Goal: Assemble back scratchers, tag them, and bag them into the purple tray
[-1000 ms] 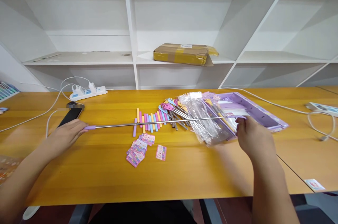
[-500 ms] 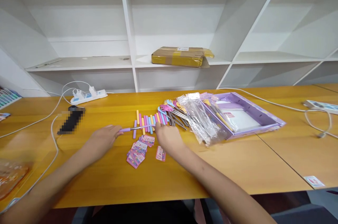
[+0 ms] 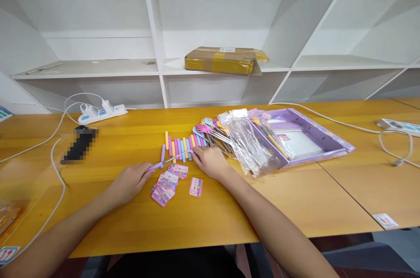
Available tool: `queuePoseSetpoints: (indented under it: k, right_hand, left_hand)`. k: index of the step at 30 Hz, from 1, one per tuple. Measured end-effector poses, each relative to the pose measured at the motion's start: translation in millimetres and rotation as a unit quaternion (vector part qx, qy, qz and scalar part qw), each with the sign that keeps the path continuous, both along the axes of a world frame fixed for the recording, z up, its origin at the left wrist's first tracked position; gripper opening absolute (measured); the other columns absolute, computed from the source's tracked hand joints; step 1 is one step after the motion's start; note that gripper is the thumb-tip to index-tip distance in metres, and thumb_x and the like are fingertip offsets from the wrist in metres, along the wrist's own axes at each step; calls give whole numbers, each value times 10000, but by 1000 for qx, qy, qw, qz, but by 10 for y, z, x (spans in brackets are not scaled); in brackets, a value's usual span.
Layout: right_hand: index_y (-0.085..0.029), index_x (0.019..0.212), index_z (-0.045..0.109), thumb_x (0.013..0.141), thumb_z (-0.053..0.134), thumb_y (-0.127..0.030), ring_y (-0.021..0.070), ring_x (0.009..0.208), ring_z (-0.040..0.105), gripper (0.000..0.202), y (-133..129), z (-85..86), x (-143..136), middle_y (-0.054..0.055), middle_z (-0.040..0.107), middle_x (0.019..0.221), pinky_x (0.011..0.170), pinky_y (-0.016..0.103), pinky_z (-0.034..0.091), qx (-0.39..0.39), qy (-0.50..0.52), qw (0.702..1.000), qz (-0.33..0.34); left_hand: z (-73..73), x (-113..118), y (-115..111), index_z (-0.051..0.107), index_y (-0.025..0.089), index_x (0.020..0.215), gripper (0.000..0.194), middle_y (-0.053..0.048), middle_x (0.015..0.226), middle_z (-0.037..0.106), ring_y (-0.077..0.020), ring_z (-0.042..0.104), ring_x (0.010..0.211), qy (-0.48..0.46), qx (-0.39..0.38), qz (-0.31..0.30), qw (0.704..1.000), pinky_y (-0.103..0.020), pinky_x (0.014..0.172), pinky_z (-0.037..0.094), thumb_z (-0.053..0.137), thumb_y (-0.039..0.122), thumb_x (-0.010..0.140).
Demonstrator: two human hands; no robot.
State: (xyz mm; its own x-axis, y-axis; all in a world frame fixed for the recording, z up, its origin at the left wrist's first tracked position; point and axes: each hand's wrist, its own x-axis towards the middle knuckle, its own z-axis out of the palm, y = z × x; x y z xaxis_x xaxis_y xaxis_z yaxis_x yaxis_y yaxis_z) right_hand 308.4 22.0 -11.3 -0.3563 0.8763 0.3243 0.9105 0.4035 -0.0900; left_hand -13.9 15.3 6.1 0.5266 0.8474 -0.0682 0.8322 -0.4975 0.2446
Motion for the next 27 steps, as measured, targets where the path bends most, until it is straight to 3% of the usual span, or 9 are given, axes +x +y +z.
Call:
queuePoseSetpoints:
  k: [4, 9, 12, 15, 17, 23, 27]
  right_hand:
    - [-183, 907, 653, 1096, 397, -361, 148, 695, 590, 365, -4, -57, -47, 55, 741, 859, 637, 295, 224, -51, 18, 999, -6]
    - [-201, 857, 659, 1074, 448, -407, 157, 718, 596, 365, 23, 80, 81, 46, 731, 854, 655, 275, 286, -77, 30, 996, -14]
    - [-172, 980, 684, 1044, 471, -377, 199, 796, 640, 303, 75, 213, 373, 127, 728, 1029, 682, 289, 347, -22, -4, 987, -160]
    - [-89, 1138, 662, 1029, 452, -376, 306, 931, 681, 371, 109, 305, 760, 243, 675, 1178, 724, 350, 415, 25, -43, 936, -349]
    - [-45, 1209, 633, 1023, 457, -412, 371, 1025, 679, 447, 113, 311, 1006, 289, 656, 1205, 783, 409, 461, 9, -40, 908, -417]
    - [-28, 1312, 571, 941, 638, -504, 400, 1135, 668, 607, 118, 168, 1417, 291, 682, 1189, 898, 481, 504, -92, -22, 871, -481]
    - [-71, 1255, 623, 948, 633, -413, 361, 1040, 691, 459, 134, 178, 1458, 250, 712, 1119, 830, 432, 500, -75, -20, 874, -480]
  left_hand:
    - [-35, 2, -40, 626, 216, 1042, 461, -82, 935, 731, -253, 708, 850, -8, -14, -3, 1000, -321, 723, 470, 242, 460, 1112]
    - [-21, 32, -62, 615, 201, 1199, 435, -101, 948, 745, -253, 713, 820, -8, -19, 9, 1000, -321, 716, 480, 258, 431, 1106]
    - [-18, 22, -51, 575, 206, 1300, 417, -102, 979, 754, -263, 719, 839, -15, -29, 17, 999, -321, 699, 471, 268, 408, 1104]
    - [-31, 1, -35, 556, 230, 1342, 404, -86, 986, 755, -269, 721, 843, -38, -32, 19, 999, -328, 698, 459, 283, 404, 1100]
    - [-41, -8, -30, 559, 240, 1339, 401, -79, 974, 755, -270, 721, 835, -53, -29, 27, 998, -330, 699, 452, 286, 408, 1099]
    - [-45, -2, -40, 563, 238, 1322, 398, -74, 968, 758, -274, 726, 849, -61, -35, 32, 997, -326, 690, 447, 292, 424, 1097]
    - [-55, -9, -34, 562, 228, 1316, 408, -74, 948, 755, -273, 724, 841, -66, -34, 27, 997, -332, 693, 452, 285, 432, 1097]
